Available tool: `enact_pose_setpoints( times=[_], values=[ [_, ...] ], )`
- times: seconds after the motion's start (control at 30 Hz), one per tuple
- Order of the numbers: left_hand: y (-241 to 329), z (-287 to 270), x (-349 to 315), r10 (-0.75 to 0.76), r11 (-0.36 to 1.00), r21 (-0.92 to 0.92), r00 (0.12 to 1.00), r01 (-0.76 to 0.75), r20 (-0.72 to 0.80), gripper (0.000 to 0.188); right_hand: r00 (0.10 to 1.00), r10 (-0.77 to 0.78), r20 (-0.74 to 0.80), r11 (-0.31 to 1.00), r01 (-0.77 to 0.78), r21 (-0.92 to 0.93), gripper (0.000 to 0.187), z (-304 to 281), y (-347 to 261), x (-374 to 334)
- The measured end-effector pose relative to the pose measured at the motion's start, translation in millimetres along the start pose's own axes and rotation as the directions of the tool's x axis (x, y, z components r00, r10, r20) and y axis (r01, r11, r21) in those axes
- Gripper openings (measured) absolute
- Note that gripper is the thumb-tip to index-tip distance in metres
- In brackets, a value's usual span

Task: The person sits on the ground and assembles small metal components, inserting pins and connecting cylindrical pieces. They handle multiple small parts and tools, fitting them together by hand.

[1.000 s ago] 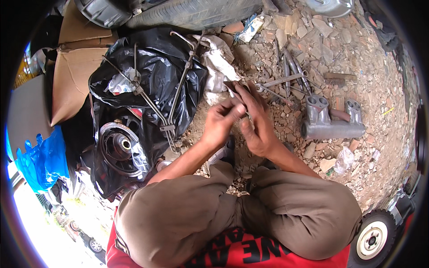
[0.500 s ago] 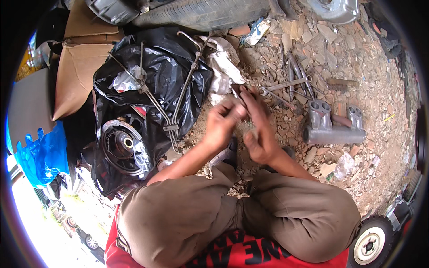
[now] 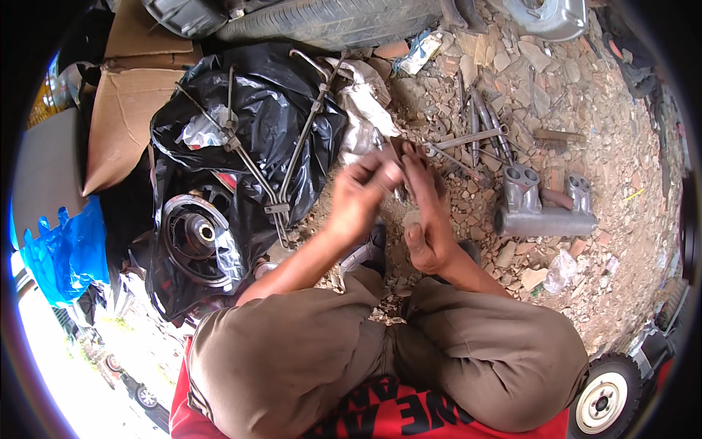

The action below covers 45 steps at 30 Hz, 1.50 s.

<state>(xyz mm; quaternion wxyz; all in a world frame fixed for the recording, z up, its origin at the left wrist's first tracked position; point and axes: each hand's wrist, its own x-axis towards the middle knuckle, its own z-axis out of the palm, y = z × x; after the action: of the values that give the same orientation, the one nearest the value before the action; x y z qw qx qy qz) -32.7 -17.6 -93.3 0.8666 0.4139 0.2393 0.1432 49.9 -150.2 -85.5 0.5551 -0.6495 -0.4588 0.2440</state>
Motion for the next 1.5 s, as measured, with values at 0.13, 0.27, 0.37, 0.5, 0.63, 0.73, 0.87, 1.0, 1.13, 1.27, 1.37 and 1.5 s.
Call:
enact_pose_setpoints(
  times=[0.13,0.27,0.37,0.5,0.63,0.73,0.87,1.0,1.13,1.27,1.37,1.5],
  values=[
    [2,5,-7,-0.08,0.936,0.351,0.984,0.019,0.161,0.029,0.995,-0.063,-0.083,0.998,0.063,-0.007,0.088,-10,11,6],
    [14,2,3,0.059,0.994,0.083,0.996,-0.065,0.067,0.023,0.998,-0.035,-0.043,0.999,0.037,0.038,0.083,4,7,0],
    [-6,0,-11,-0.016,0.98,0.2,0.994,-0.007,0.112,0.022,1.0,-0.031,-0.005,0.999,0.03,-0.018,0.086,-9,11,3],
    [0,5,1,0.031,0.998,0.059,0.999,-0.029,-0.033,0.019,0.999,-0.033,-0.009,0.999,0.033,-0.012,0.085,0,7,-3],
    [0,12,-14,-0.065,0.908,0.418,0.993,0.017,0.1,0.02,1.0,0.005,-0.024,0.996,-0.003,0.088,0.089,-2,14,-5],
    [3,-3,0,0.035,0.985,0.171,0.998,-0.027,-0.046,0.035,1.0,-0.007,0.002,1.0,0.007,0.019,0.09,1,12,-7],
    [5,4,-6,0.036,0.972,0.228,0.997,-0.049,0.063,0.035,1.0,-0.014,-0.004,1.0,0.014,-0.008,0.09,2,17,-9],
    [-4,-4,-5,-0.014,0.991,0.136,1.0,0.014,-0.002,0.029,1.0,0.003,-0.014,1.0,-0.003,-0.001,0.088,2,15,-10],
    [-19,3,-16,-0.079,0.96,0.277,0.983,0.031,0.166,0.035,0.999,0.043,0.023,0.999,-0.044,0.024,0.089,-6,18,-9],
    [2,2,3,0.027,0.999,0.042,0.998,-0.024,-0.064,0.027,1.0,0.017,0.017,0.998,-0.018,0.059,0.089,4,13,-11],
    [-8,7,-14,-0.036,0.986,0.166,0.999,0.031,0.025,0.025,1.0,0.023,0.005,0.998,-0.023,0.051,0.089,-4,16,-6],
    [1,0,-1,0.029,0.979,0.199,0.999,-0.032,0.016,0.031,0.999,0.011,0.039,1.0,-0.012,0.017,0.088,2,14,-12]
  ],
)
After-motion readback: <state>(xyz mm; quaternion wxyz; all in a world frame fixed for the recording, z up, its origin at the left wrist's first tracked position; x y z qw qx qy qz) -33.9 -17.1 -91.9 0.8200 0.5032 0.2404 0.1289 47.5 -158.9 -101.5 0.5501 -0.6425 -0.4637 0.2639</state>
